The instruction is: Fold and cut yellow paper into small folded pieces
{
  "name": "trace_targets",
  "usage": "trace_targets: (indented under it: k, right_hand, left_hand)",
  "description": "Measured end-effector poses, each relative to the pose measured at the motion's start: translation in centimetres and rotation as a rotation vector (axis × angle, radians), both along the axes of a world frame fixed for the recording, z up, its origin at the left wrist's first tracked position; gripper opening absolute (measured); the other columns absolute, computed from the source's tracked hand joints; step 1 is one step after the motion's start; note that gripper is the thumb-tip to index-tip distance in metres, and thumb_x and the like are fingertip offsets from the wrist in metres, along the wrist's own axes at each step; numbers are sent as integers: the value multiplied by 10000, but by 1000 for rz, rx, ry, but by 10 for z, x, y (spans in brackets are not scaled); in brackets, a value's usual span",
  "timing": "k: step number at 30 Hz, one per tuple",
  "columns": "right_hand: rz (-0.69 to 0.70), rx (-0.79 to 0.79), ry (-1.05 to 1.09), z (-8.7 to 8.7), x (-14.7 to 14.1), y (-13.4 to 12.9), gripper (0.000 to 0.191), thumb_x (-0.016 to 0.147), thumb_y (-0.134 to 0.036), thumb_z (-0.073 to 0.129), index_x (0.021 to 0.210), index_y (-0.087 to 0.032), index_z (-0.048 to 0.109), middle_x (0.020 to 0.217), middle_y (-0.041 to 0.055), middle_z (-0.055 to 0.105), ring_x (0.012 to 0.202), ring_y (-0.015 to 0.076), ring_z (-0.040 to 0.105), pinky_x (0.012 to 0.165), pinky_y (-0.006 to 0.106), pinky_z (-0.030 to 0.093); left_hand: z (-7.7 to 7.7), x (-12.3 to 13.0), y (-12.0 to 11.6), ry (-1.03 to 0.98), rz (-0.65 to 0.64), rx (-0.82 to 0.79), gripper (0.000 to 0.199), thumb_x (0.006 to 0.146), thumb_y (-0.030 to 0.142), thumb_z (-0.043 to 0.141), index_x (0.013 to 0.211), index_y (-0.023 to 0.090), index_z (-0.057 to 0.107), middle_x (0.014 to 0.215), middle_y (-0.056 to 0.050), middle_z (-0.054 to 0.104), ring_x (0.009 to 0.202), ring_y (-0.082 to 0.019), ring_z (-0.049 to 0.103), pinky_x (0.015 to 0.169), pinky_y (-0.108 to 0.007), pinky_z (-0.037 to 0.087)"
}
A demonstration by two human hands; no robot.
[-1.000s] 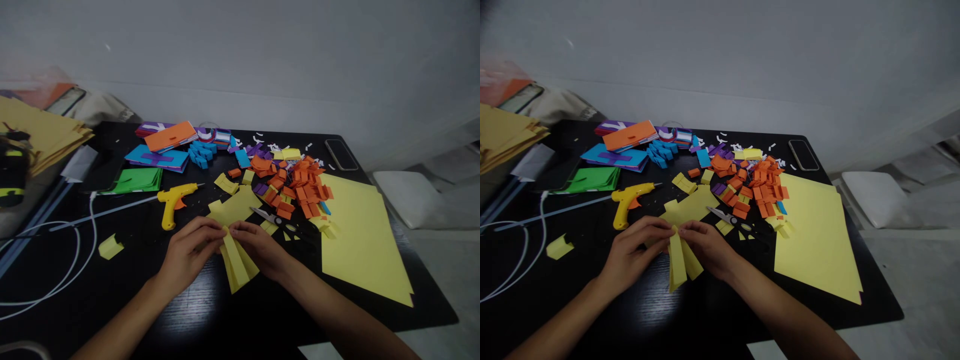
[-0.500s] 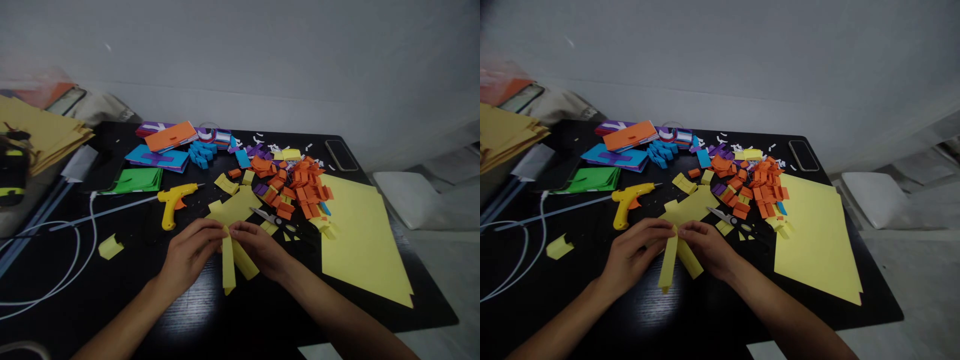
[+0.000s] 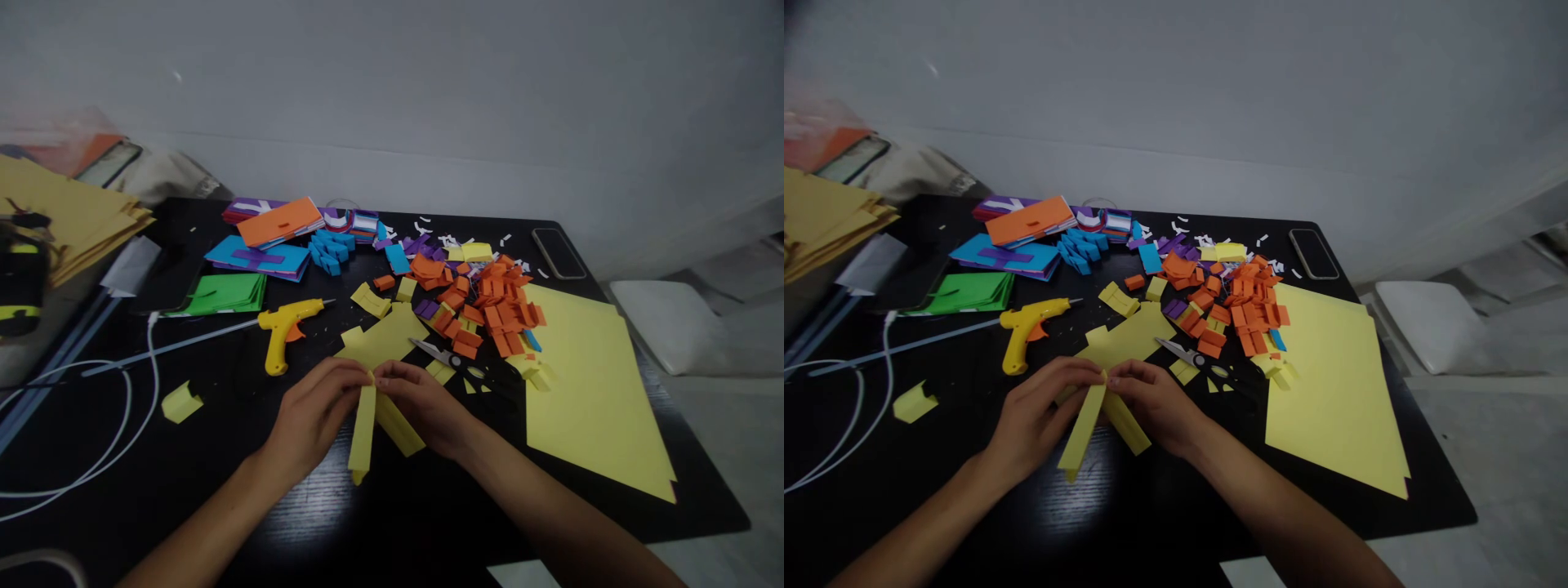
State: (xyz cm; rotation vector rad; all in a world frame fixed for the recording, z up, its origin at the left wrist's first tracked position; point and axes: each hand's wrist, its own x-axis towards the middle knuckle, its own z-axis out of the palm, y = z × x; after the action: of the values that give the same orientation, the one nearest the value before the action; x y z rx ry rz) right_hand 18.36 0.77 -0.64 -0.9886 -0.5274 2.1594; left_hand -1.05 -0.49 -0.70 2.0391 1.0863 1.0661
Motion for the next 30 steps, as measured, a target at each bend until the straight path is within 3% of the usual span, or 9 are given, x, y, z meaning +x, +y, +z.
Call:
trace_targets:
  k: [8, 18, 21, 26, 30]
  right_hand:
    - [-8, -13, -19, 1, -1, 0, 271, 669, -291, 890, 801, -166, 689, 696, -29, 683, 630, 122, 621, 645, 245, 484]
    - [55, 69, -78, -7, 2, -1, 255, 750, -334, 848, 850, -177, 674, 760, -17, 679, 676, 139, 647, 691, 275, 519]
    - [43, 267, -208, -8, 3, -2, 235, 809, -359, 810, 873, -183, 669, 807, -9, 674, 737, 148, 652, 722, 278, 530]
    - [-44, 766, -450, -5, 6, -5, 158, 909, -282, 717, 1041, -208, 669, 971, 39, 671, 891, 169, 664, 802, 290, 541]
    - [3, 1120, -541, 2, 10, -4, 248, 908, -178, 689, 1149, -229, 714, 1088, 76, 639, 997, 191, 658, 889, 332, 535]
  left_hand:
    - [-1, 0, 0, -1, 9, -13, 174, 985, 65, 584, 1074, 197, 654, 1048, -54, 696, 984, -152, 694, 866, -249, 565]
    - [-2, -1, -1, -45, 60, -165, 137, 981, 151, 609, 1049, 223, 703, 1012, -35, 755, 926, -165, 729, 793, -243, 573]
    - [0, -1, 1, -82, 76, -248, 107, 969, 190, 634, 1019, 220, 723, 984, -28, 757, 892, -162, 720, 783, -242, 563]
    - [2, -1, 4, -158, 100, -449, 69, 932, 258, 680, 964, 210, 719, 844, 7, 719, 751, -138, 664, 697, -229, 532]
    - [3, -3, 7, -193, 73, -535, 80, 919, 277, 695, 972, 221, 673, 806, 33, 674, 710, -126, 622, 656, -221, 503]
